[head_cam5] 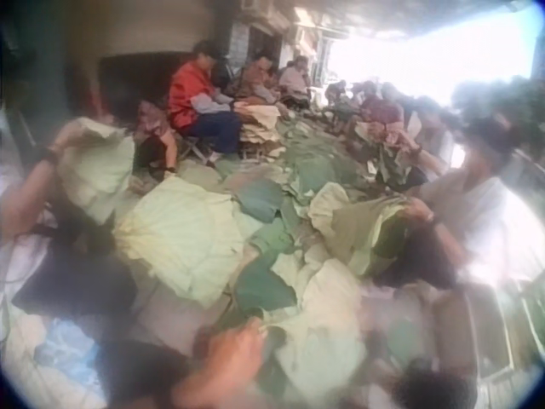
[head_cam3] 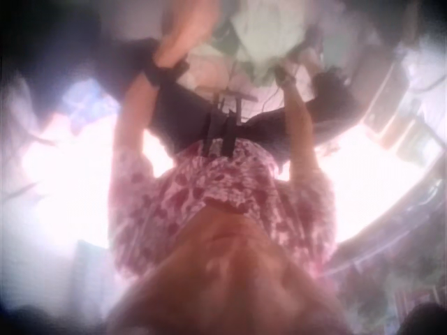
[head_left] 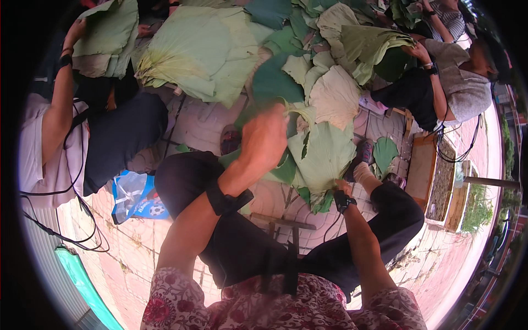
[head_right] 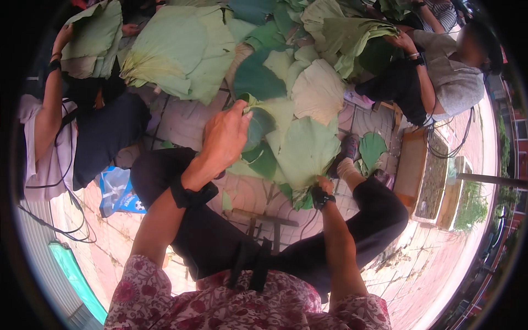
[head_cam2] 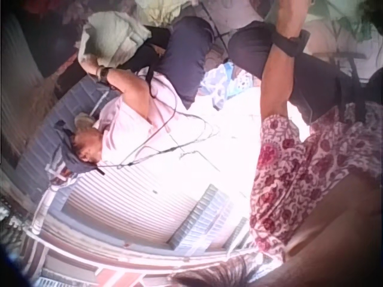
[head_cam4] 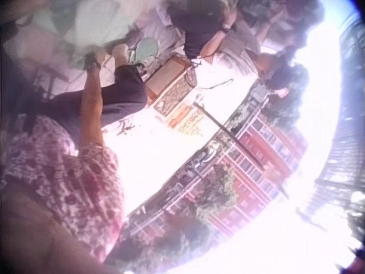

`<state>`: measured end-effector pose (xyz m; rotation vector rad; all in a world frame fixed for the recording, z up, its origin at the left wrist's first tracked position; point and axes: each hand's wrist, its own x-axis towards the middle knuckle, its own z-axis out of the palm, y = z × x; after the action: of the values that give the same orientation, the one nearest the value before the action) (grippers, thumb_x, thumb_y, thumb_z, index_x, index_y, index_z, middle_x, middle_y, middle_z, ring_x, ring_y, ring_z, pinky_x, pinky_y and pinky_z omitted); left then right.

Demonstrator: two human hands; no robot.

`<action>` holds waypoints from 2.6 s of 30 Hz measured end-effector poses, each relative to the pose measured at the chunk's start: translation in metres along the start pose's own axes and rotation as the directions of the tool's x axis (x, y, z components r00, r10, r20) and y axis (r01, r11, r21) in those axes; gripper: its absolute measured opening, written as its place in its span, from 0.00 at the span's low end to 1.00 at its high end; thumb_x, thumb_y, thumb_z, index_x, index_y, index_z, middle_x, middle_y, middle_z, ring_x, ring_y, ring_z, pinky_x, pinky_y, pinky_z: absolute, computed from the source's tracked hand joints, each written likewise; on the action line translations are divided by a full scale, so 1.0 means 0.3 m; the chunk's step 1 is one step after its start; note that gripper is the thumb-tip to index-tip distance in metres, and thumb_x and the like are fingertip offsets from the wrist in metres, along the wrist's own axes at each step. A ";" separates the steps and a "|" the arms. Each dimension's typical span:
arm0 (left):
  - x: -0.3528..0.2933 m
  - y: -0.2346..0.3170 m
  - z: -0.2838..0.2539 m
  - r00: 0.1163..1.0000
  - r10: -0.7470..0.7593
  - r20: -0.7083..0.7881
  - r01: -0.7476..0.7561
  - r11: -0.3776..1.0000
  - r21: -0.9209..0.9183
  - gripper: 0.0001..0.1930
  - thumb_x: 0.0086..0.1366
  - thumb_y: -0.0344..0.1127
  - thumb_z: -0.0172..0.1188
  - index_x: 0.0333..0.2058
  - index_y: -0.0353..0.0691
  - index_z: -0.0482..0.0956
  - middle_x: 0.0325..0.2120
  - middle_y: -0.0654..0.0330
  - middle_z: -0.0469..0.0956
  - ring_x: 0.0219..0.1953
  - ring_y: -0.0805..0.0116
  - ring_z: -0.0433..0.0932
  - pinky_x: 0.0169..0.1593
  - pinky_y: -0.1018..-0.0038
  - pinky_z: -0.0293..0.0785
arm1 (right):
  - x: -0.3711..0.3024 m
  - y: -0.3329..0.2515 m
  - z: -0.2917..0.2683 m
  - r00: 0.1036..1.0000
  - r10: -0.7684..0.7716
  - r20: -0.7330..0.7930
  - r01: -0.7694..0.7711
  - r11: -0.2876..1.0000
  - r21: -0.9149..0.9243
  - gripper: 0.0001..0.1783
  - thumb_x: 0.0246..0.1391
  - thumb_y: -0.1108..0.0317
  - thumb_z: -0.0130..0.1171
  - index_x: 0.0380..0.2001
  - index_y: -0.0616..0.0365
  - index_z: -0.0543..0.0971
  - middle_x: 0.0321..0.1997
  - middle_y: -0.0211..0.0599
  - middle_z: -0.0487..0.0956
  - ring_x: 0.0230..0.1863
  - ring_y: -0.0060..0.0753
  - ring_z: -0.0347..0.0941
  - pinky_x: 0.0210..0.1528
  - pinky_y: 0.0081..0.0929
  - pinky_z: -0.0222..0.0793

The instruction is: The person sits on a low stool outdoors and repeatedly picks up large green leaves from a pile, folds them, and stacks them into a neat bundle. The person continues this repetitive folding and stacking process for the duration of the clip.

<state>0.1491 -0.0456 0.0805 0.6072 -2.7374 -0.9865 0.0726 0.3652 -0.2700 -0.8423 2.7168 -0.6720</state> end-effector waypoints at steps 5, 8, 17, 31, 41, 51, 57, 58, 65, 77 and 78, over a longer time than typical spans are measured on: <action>0.038 0.044 0.018 0.999 0.051 0.011 -0.051 0.998 -0.025 0.14 0.71 0.36 0.53 0.48 0.32 0.74 0.30 0.38 0.80 0.36 0.35 0.78 0.39 0.48 0.71 | 0.070 0.075 0.010 0.796 0.596 0.107 -0.492 0.533 0.688 0.13 0.46 0.68 0.69 0.36 0.56 0.79 0.34 0.38 0.80 0.31 0.38 0.77 0.33 0.37 0.73; 0.108 0.105 0.079 0.984 0.178 0.000 -0.177 0.979 -0.104 0.13 0.71 0.36 0.53 0.47 0.32 0.74 0.29 0.39 0.80 0.36 0.35 0.79 0.39 0.48 0.71 | 0.169 0.196 -0.107 0.800 0.599 -0.028 -0.292 0.431 0.854 0.10 0.49 0.71 0.68 0.36 0.54 0.80 0.34 0.32 0.79 0.30 0.32 0.76 0.32 0.34 0.72; 0.045 0.028 0.110 0.990 -0.014 -0.137 -0.012 0.981 -0.191 0.14 0.70 0.43 0.54 0.36 0.35 0.75 0.30 0.42 0.79 0.38 0.37 0.77 0.41 0.47 0.71 | 0.309 -0.767 -0.586 0.868 0.496 0.024 -0.298 0.483 0.823 0.16 0.46 0.72 0.66 0.39 0.65 0.78 0.28 0.28 0.76 0.25 0.20 0.71 0.27 0.23 0.65; 0.073 -0.049 0.128 0.964 -0.179 -0.198 0.115 0.949 -0.295 0.15 0.71 0.42 0.52 0.40 0.32 0.74 0.33 0.38 0.80 0.41 0.35 0.79 0.43 0.47 0.73 | 0.117 -0.910 -0.524 0.880 0.475 -0.017 -0.290 0.565 0.772 0.08 0.43 0.74 0.63 0.28 0.62 0.74 0.23 0.27 0.71 0.23 0.20 0.66 0.24 0.23 0.60; -0.104 0.048 0.183 0.924 0.335 0.186 -0.285 0.926 -0.249 0.12 0.70 0.40 0.54 0.40 0.34 0.71 0.32 0.40 0.79 0.38 0.36 0.78 0.41 0.47 0.72 | 0.248 -1.002 -0.568 0.906 0.399 0.143 -0.273 0.292 0.916 0.12 0.51 0.64 0.60 0.35 0.57 0.73 0.31 0.29 0.72 0.32 0.25 0.69 0.33 0.26 0.69; -0.075 0.036 0.190 0.943 0.299 0.143 -0.251 0.926 -0.284 0.16 0.71 0.42 0.53 0.47 0.35 0.68 0.37 0.41 0.79 0.41 0.37 0.78 0.43 0.49 0.72 | 0.327 -1.006 -0.548 0.924 0.340 0.176 -0.209 0.061 0.976 0.10 0.59 0.60 0.54 0.39 0.53 0.75 0.36 0.29 0.73 0.37 0.25 0.70 0.40 0.28 0.71; -0.058 0.037 0.144 0.947 0.310 0.087 -0.277 0.922 -0.269 0.23 0.65 0.41 0.60 0.54 0.34 0.68 0.36 0.39 0.80 0.40 0.37 0.79 0.42 0.51 0.73 | 0.386 -1.021 -0.597 0.945 0.205 0.254 -0.251 -0.044 0.967 0.12 0.64 0.58 0.51 0.41 0.53 0.75 0.40 0.31 0.77 0.40 0.29 0.73 0.42 0.29 0.69; -0.052 0.025 0.153 0.953 0.297 0.052 -0.274 0.925 -0.264 0.22 0.65 0.39 0.60 0.53 0.33 0.68 0.35 0.39 0.80 0.39 0.38 0.79 0.42 0.51 0.73 | 0.396 -1.030 -0.617 0.954 0.150 0.258 -0.258 -0.021 0.966 0.12 0.65 0.58 0.51 0.40 0.55 0.75 0.39 0.33 0.77 0.39 0.32 0.74 0.44 0.31 0.72; 0.020 -0.011 0.026 0.988 0.034 -0.150 -0.071 0.967 -0.246 0.16 0.67 0.34 0.59 0.48 0.29 0.73 0.31 0.43 0.80 0.32 0.44 0.79 0.39 0.58 0.73 | 0.509 -0.865 -0.669 0.944 0.183 0.275 -0.319 0.284 0.904 0.13 0.66 0.62 0.50 0.44 0.58 0.80 0.36 0.32 0.80 0.37 0.29 0.79 0.44 0.31 0.78; 0.014 -0.036 -0.067 0.972 -0.054 -0.229 -0.035 0.930 -0.367 0.12 0.67 0.30 0.60 0.45 0.29 0.75 0.29 0.59 0.78 0.32 0.77 0.70 0.37 0.77 0.69 | 0.151 -0.144 0.028 0.676 0.650 0.346 -0.736 0.575 0.358 0.22 0.44 0.61 0.71 0.38 0.68 0.83 0.36 0.49 0.85 0.36 0.38 0.81 0.42 0.35 0.75; 0.021 -0.042 -0.063 0.971 -0.028 -0.237 -0.059 0.934 -0.352 0.11 0.67 0.29 0.60 0.45 0.29 0.75 0.30 0.60 0.77 0.33 0.78 0.69 0.37 0.77 0.69 | 0.119 -0.149 0.056 0.707 0.631 0.320 -0.707 0.642 0.296 0.23 0.42 0.60 0.72 0.38 0.68 0.84 0.37 0.50 0.85 0.38 0.40 0.81 0.44 0.35 0.75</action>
<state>0.1528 -0.0678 0.0870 0.5935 -2.2732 -1.2758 0.0707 0.3059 -0.2656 0.2235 2.3102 -0.8538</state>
